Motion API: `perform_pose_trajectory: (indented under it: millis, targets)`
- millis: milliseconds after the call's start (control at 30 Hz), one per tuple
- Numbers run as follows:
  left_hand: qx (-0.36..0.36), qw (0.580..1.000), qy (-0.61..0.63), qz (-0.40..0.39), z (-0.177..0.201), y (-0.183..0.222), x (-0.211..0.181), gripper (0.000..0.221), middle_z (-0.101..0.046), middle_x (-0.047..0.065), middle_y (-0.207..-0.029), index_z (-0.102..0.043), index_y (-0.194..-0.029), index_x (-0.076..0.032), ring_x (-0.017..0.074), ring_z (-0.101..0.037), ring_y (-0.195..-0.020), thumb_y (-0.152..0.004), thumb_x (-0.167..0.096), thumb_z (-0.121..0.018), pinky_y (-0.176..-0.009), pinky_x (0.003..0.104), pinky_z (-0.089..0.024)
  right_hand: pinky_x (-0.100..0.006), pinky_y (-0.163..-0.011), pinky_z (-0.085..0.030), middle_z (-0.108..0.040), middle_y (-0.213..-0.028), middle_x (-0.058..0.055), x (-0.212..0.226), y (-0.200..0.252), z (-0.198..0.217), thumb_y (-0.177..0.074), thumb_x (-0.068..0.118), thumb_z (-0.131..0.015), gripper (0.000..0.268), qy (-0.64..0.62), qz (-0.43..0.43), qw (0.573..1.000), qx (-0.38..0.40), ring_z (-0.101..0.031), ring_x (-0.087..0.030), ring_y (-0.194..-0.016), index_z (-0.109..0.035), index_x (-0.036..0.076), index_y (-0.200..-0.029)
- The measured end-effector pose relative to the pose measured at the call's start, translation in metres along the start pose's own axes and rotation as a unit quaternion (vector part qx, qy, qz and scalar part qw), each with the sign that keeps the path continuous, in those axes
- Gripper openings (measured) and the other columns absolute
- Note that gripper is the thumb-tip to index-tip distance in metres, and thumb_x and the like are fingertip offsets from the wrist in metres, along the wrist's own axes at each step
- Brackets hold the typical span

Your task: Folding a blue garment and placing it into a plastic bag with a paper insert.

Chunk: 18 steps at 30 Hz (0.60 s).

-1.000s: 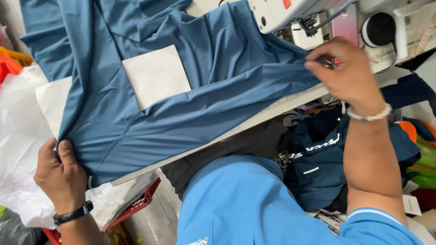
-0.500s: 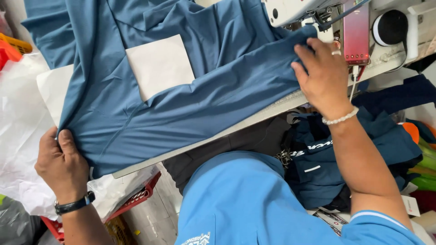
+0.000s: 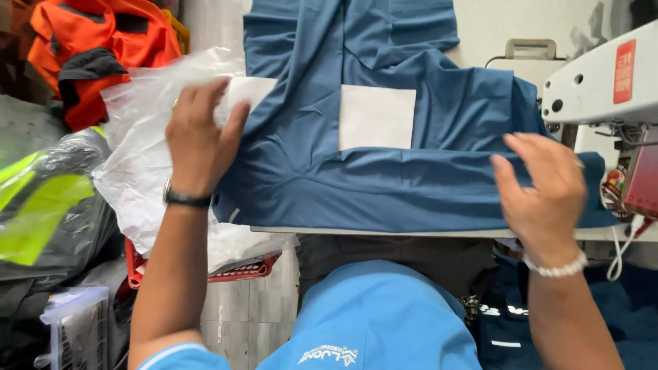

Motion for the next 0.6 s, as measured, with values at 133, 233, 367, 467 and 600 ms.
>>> perform_pose_trajectory:
  millis: [133, 233, 367, 467, 600]
  targets:
    - [-0.035, 0.991, 0.108, -0.072, -0.045, -0.097, -0.003, 0.025, -0.067, 0.008, -0.103, -0.07, -0.12, -0.009, 0.023, -0.068, -0.087, -0.1, -0.021, -0.078, -0.081, 0.039, -0.051, -0.05, -0.099, -0.055, -0.075, -0.117, -0.024, 0.017, -0.087, -0.047, -0.108, -0.002, -0.073, 0.015, -0.074, 0.036, 0.996, -0.027, -0.069, -0.039, -0.11, -0.076, -0.01, -0.121]
    - [-0.02, 0.992, 0.115, -0.044, -0.099, -0.164, 0.0, 0.023, -0.07, 0.0, -0.101, -0.072, -0.109, -0.02, 0.0136, -0.071, -0.072, -0.088, -0.023, -0.082, -0.068, 0.034, -0.053, -0.044, -0.093, -0.053, -0.072, -0.116, -0.019, -0.002, -0.144, -0.097, -0.104, -0.001, -0.069, 0.022, -0.097, 0.015, 0.995, -0.029, -0.065, -0.033, -0.108, -0.074, -0.005, -0.126]
    - [0.063, 0.998, -0.022, 0.02, -0.168, -0.211, -0.016, 0.069, -0.071, 0.015, -0.102, -0.068, -0.108, -0.013, 0.0406, -0.069, -0.091, -0.079, -0.073, -0.086, -0.072, 0.054, -0.055, -0.053, -0.101, -0.042, -0.059, -0.128, -0.02, -0.049, -0.186, -0.181, -0.091, 0.026, -0.075, 0.051, -0.043, -0.05, 0.991, 0.12, -0.053, -0.043, -0.117, -0.065, 0.006, -0.137]
    - [0.05, 0.997, -0.051, 0.031, -0.217, -0.227, -0.005, 0.045, -0.07, 0.014, -0.097, -0.07, -0.099, -0.018, 0.0404, -0.069, -0.087, -0.077, -0.056, -0.083, -0.07, 0.053, -0.056, -0.051, -0.086, -0.047, -0.062, -0.111, -0.013, -0.075, -0.191, -0.213, -0.089, 0.027, -0.075, 0.031, -0.047, -0.097, 0.982, 0.155, -0.059, -0.039, -0.1, -0.074, 0.017, -0.119]
    - [-0.028, 0.999, -0.034, 0.031, -0.241, -0.227, 0.017, 0.03, -0.074, 0.012, -0.072, -0.076, -0.079, -0.016, 0.0453, -0.07, -0.068, -0.086, -0.046, -0.075, -0.054, 0.058, -0.053, -0.049, -0.083, -0.052, -0.069, -0.097, -0.013, -0.092, -0.188, -0.218, -0.089, 0.021, -0.072, 0.017, -0.007, -0.06, 0.997, 0.044, -0.065, -0.036, -0.095, -0.08, 0.018, -0.104]
Point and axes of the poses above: each hand's wrist, its own y-axis away from the middle knuckle, its own z-axis out of the back of the hand, x = y × z, the point moved 6 cm from there along -y, towards the middle knuckle
